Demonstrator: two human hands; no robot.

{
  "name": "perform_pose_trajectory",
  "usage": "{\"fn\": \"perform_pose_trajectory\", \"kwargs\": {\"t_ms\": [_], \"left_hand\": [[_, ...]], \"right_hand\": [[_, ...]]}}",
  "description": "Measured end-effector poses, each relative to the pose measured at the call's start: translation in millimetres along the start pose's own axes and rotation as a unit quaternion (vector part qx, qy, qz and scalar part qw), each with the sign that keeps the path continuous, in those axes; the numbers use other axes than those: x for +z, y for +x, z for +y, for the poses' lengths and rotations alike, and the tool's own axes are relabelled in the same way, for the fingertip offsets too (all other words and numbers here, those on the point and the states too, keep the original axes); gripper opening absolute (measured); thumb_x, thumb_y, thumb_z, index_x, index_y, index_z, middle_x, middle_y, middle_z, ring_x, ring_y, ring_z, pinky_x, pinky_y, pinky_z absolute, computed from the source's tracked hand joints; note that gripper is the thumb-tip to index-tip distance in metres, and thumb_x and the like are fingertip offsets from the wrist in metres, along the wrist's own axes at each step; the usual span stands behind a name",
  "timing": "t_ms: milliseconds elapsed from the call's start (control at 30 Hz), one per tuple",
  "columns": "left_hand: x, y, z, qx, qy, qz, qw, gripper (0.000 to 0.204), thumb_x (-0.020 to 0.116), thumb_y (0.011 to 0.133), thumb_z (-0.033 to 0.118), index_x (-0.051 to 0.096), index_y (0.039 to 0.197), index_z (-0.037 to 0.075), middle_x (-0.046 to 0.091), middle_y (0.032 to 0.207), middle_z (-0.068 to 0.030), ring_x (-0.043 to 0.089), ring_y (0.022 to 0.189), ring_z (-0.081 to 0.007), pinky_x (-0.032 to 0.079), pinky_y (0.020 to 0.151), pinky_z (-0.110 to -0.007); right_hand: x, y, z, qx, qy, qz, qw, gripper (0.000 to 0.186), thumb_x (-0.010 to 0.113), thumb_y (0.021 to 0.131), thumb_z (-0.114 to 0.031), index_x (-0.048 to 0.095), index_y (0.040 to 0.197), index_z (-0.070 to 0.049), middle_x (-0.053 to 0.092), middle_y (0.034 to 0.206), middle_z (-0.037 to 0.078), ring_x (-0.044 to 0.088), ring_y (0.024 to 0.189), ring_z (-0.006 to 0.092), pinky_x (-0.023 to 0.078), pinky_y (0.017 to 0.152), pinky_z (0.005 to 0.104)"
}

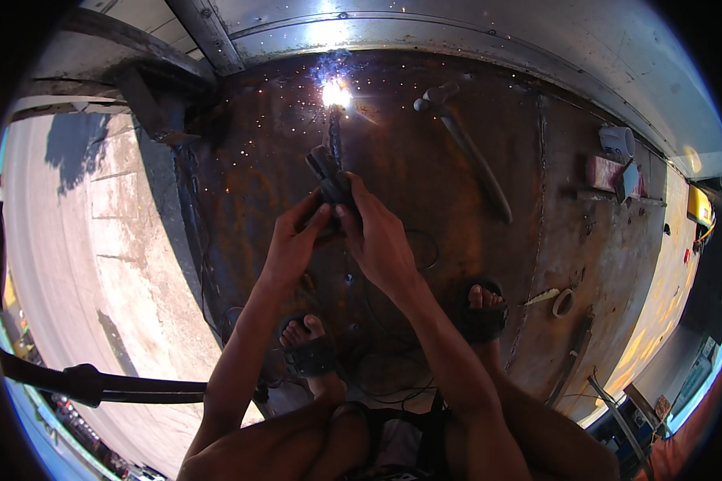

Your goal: The person welds a metal surface using a welding torch, then repeatedly uses a hammer to chip away slag from the welds. The person alternates between welding and chipping along a seam on the metal panel.

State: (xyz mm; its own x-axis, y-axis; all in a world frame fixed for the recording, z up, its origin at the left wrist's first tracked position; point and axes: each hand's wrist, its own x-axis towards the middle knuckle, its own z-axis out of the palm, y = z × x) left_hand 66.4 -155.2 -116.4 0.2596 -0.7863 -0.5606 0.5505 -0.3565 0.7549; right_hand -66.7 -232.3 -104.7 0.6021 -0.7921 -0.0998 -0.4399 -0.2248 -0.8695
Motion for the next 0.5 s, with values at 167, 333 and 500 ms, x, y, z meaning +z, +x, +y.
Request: {"fn": "perform_pose_trajectory", "kwargs": {"t_ms": [167,333,500], "left_hand": [[-2.7,2.1,-4.9,0.024,0.024,-0.007,0.999,0.044,0.057,0.102,0.013,0.049,0.141,-0.004,0.066,0.119,-0.0074,0.061,0.104,-0.0088,0.054,0.087,-0.027],[-1.0,1.0,-2.9,0.013,0.004,-0.011,1.0,0.043,0.057,0.102,0.013,0.049,0.141,-0.004,0.066,0.119,-0.0069,0.061,0.104,-0.0088,0.054,0.088,-0.027],[-1.0,0.8,-2.6,0.009,0.001,-0.007,1.0,0.044,0.057,0.102,0.013,0.049,0.142,-0.004,0.066,0.119,-0.0068,0.061,0.104,-0.009,0.054,0.088,-0.027]], "right_hand": [[-1.3,1.0,0.5,-0.007,-0.006,0.0,1.0,0.046,0.059,0.098,-0.012,0.044,0.141,-0.002,0.066,0.105,0.024,0.065,0.097,0.0435,0.052,0.076,0.0474],[-2.2,1.6,-2.1,0.0,-0.005,-0.004,1.0,0.046,0.058,0.099,-0.012,0.044,0.141,-0.002,0.066,0.107,0.025,0.065,0.098,0.044,0.052,0.078,0.0477],[-1.2,0.8,1.5,-0.005,-0.012,-0.005,1.0,0.047,0.059,0.098,-0.012,0.044,0.141,-0.002,0.066,0.107,0.025,0.065,0.096,0.0441,0.052,0.077,0.0479]]}}
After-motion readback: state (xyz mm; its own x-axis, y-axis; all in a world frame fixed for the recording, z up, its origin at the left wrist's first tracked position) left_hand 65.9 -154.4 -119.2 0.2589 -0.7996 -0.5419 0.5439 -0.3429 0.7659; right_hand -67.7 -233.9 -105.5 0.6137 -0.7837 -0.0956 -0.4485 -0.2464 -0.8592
